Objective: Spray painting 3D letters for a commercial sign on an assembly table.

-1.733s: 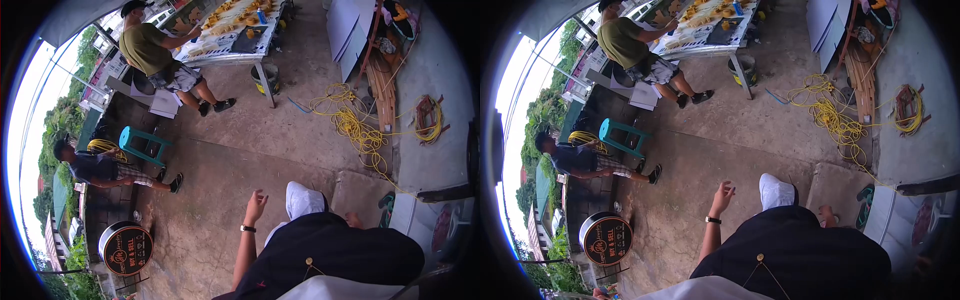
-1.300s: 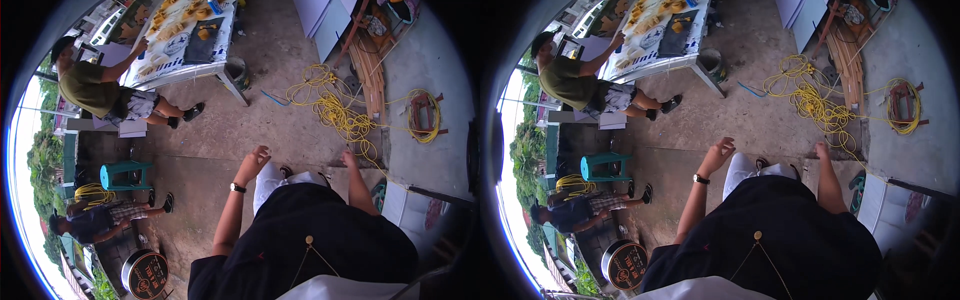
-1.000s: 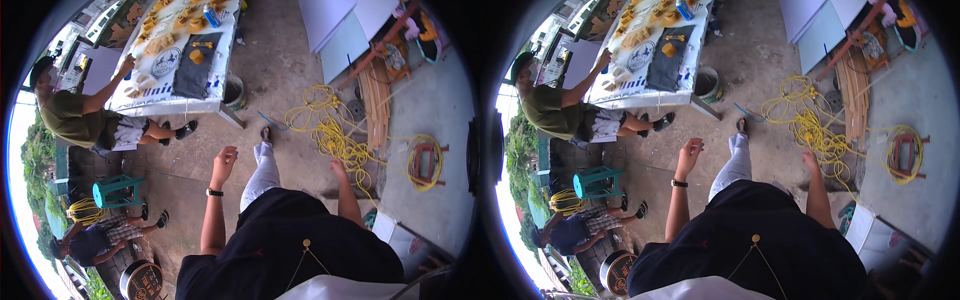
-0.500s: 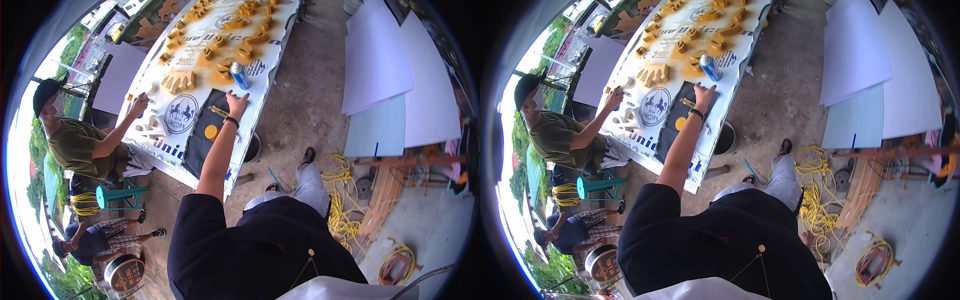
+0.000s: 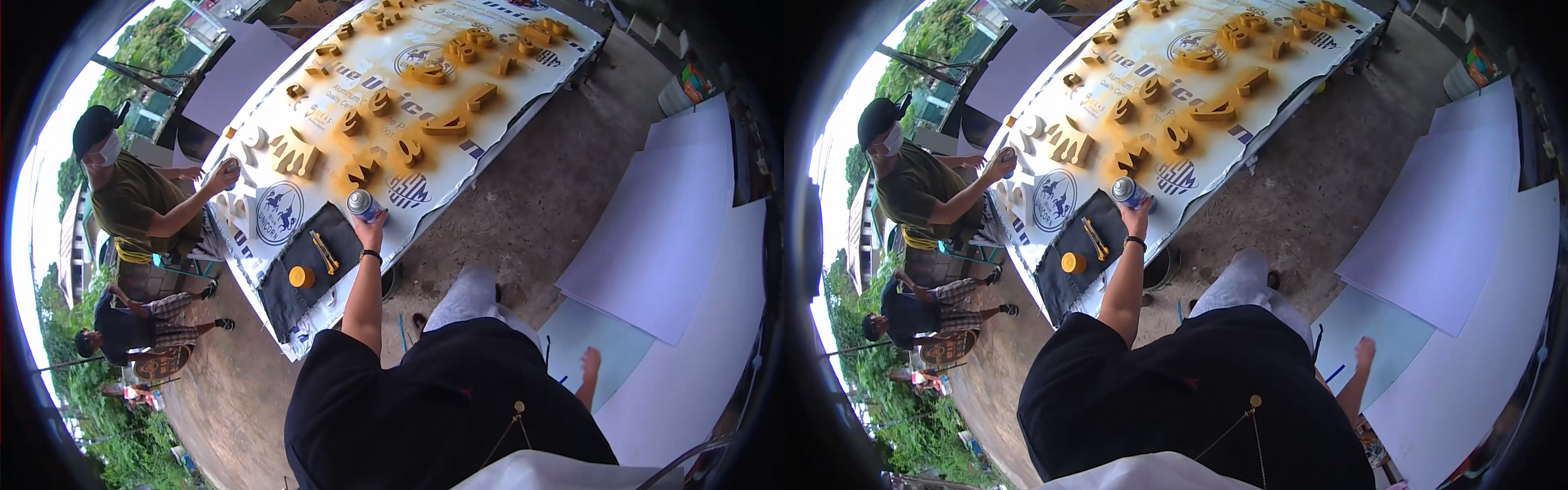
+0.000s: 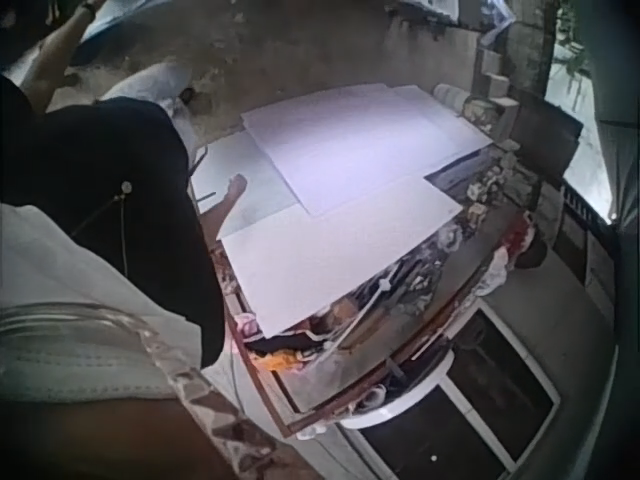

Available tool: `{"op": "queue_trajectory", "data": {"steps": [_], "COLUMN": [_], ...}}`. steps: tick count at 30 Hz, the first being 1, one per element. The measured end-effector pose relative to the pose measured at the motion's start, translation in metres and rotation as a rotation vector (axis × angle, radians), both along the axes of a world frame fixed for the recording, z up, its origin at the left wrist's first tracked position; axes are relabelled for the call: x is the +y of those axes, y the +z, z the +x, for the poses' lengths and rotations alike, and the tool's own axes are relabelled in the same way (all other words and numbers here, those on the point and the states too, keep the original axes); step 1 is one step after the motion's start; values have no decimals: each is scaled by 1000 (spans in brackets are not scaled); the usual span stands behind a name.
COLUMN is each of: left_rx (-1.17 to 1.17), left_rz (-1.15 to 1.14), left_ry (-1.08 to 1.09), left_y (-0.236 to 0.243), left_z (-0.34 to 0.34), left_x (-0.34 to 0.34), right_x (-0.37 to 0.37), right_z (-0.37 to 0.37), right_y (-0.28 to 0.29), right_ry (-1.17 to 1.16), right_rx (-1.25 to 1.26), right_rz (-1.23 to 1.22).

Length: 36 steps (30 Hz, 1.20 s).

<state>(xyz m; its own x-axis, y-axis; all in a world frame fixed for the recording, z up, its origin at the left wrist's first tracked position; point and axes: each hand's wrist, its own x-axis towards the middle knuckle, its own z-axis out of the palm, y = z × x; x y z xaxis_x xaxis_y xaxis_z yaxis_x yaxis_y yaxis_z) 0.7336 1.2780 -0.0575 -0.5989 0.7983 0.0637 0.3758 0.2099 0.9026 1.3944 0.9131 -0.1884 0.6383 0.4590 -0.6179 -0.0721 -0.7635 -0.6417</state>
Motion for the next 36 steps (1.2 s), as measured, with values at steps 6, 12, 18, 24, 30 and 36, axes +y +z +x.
{"op": "queue_trajectory", "data": {"steps": [6,12,18,24,30,36], "left_rx": [195,-832,-1435,-1704,-1505,-1092], "left_rz": [127,143,135,-16,-101,-49], "left_ry": [69,-596,-951,-1239,-1135,-868], "left_y": [77,134,191,193,195,197], "left_z": [76,179,292,361,416,483], "left_x": [20,94,192,272,328,368], "right_x": [370,539,621,680,753,835], "right_z": [59,-125,-169,-148,-97,-33], "right_y": [159,325,383,412,402,398], "right_ry": [344,793,1030,1109,1051,1097], "right_rx": [-17,546,769,850,837,808], "right_rz": [469,856,922,1021,1050,1115]}}
